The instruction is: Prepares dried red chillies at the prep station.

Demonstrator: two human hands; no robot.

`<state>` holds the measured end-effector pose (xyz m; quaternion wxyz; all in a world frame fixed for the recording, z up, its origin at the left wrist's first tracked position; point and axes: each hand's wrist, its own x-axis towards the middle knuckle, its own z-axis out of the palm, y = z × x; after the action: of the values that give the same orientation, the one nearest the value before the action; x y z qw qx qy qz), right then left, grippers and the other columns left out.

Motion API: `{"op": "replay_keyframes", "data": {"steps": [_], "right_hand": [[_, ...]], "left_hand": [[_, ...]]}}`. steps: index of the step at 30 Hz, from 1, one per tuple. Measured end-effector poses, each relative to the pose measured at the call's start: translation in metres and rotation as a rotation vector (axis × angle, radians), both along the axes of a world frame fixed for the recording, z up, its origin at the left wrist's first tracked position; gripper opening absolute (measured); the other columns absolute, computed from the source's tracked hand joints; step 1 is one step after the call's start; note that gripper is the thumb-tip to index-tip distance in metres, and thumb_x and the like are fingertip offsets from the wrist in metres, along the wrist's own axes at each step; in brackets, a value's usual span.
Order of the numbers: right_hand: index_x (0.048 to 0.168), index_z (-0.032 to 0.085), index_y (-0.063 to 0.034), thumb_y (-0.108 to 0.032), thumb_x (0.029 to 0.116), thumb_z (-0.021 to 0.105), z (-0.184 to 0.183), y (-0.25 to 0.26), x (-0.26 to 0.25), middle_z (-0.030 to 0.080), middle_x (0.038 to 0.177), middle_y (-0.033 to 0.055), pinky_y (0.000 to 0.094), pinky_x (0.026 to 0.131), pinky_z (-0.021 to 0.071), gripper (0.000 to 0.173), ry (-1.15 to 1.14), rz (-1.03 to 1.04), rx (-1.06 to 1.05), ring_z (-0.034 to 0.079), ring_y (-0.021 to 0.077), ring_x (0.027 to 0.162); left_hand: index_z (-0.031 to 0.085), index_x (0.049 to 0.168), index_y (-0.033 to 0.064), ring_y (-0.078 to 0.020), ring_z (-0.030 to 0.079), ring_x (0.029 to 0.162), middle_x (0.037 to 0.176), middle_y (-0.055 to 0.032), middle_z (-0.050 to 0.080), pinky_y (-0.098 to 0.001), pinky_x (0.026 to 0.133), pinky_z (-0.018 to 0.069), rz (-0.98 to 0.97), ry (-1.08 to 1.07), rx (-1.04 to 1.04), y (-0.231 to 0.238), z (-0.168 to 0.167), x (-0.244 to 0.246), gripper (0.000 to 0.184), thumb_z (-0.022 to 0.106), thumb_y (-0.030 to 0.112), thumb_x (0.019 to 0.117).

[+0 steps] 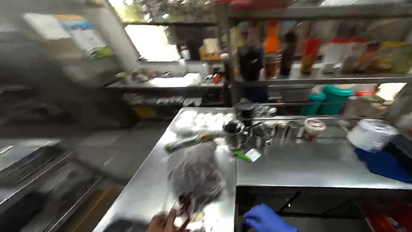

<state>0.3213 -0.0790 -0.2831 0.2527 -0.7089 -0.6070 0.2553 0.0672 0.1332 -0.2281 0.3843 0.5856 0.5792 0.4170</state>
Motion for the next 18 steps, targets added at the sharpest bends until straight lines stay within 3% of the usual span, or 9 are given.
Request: {"op": "replay_keyframes", "data": {"steps": [2, 4, 8, 11, 14, 18], "right_hand": [[0.118, 0.077, -0.0203, -0.037, 0.1058, 0.052, -0.002, 0.012, -0.004, 0.075, 0.112, 0.0004, 0.0445, 0.101, 0.0496, 0.032, 0.085, -0.009, 0.066, 0.068, 0.0165, 0.11], [0.118, 0.078, -0.0216, -0.036, 0.1059, 0.053, 0.007, 0.026, -0.015, 0.075, 0.111, -0.003, 0.0388, 0.1, 0.0514, 0.031, 0.198, -0.013, 0.131, 0.067, 0.0114, 0.109], [0.125, 0.074, -0.0172, -0.032, 0.1059, 0.054, 0.043, 0.059, -0.039, 0.074, 0.116, -0.0028, 0.0324, 0.1, 0.0556, 0.031, 0.45, 0.088, 0.151, 0.068, 0.0085, 0.11], [0.138, 0.064, -0.0123, -0.029, 0.1064, 0.051, 0.073, 0.079, -0.056, 0.072, 0.124, 0.0018, 0.0356, 0.102, 0.0545, 0.038, 0.623, 0.222, 0.065, 0.067, 0.0138, 0.116], [0.148, 0.055, -0.0155, -0.034, 0.1069, 0.05, 0.089, 0.096, -0.073, 0.066, 0.135, 0.0038, 0.0379, 0.104, 0.053, 0.045, 0.727, 0.343, -0.024, 0.065, 0.0171, 0.12], [0.153, 0.049, -0.0164, -0.036, 0.1024, 0.059, 0.099, 0.103, -0.094, 0.069, 0.127, 0.0046, 0.0353, 0.096, 0.0556, 0.055, 0.824, 0.382, -0.126, 0.068, 0.0162, 0.107]], "left_hand": [[0.058, 0.105, -0.0073, -0.0108, 0.052, 0.057, 0.073, -0.0063, 0.056, -0.0299, 0.053, 0.0486, 0.058, -0.276, -0.011, -0.003, -0.009, -0.003, 0.023, 0.065, 0.013, 0.0982], [0.054, 0.1, 0.0025, -0.0075, 0.048, 0.051, 0.067, 0.0006, 0.052, -0.0245, 0.048, 0.0456, 0.051, -0.535, -0.048, -0.012, -0.007, -0.006, 0.009, 0.056, 0.011, 0.1032], [0.053, 0.098, 0.0114, -0.0077, 0.047, 0.055, 0.071, 0.0004, 0.051, -0.0229, 0.053, 0.0452, -0.016, -0.809, -0.099, -0.034, 0.007, -0.004, 0.006, 0.052, 0.008, 0.1032], [0.054, 0.096, 0.0135, -0.0071, 0.049, 0.058, 0.073, 0.0001, 0.052, -0.0218, 0.056, 0.0458, -0.038, -0.875, -0.076, -0.049, 0.018, 0.0, 0.007, 0.056, 0.009, 0.1007], [0.056, 0.096, 0.0154, -0.0073, 0.053, 0.06, 0.075, -0.0004, 0.055, -0.0223, 0.057, 0.0489, -0.088, -0.93, -0.036, -0.058, 0.026, 0.0, 0.005, 0.059, 0.012, 0.0987], [0.059, 0.097, 0.0177, -0.0082, 0.059, 0.066, 0.08, -0.0005, 0.059, -0.0235, 0.062, 0.0532, -0.171, -0.961, 0.066, -0.062, 0.033, -0.006, 0.007, 0.066, 0.016, 0.0956]]}}
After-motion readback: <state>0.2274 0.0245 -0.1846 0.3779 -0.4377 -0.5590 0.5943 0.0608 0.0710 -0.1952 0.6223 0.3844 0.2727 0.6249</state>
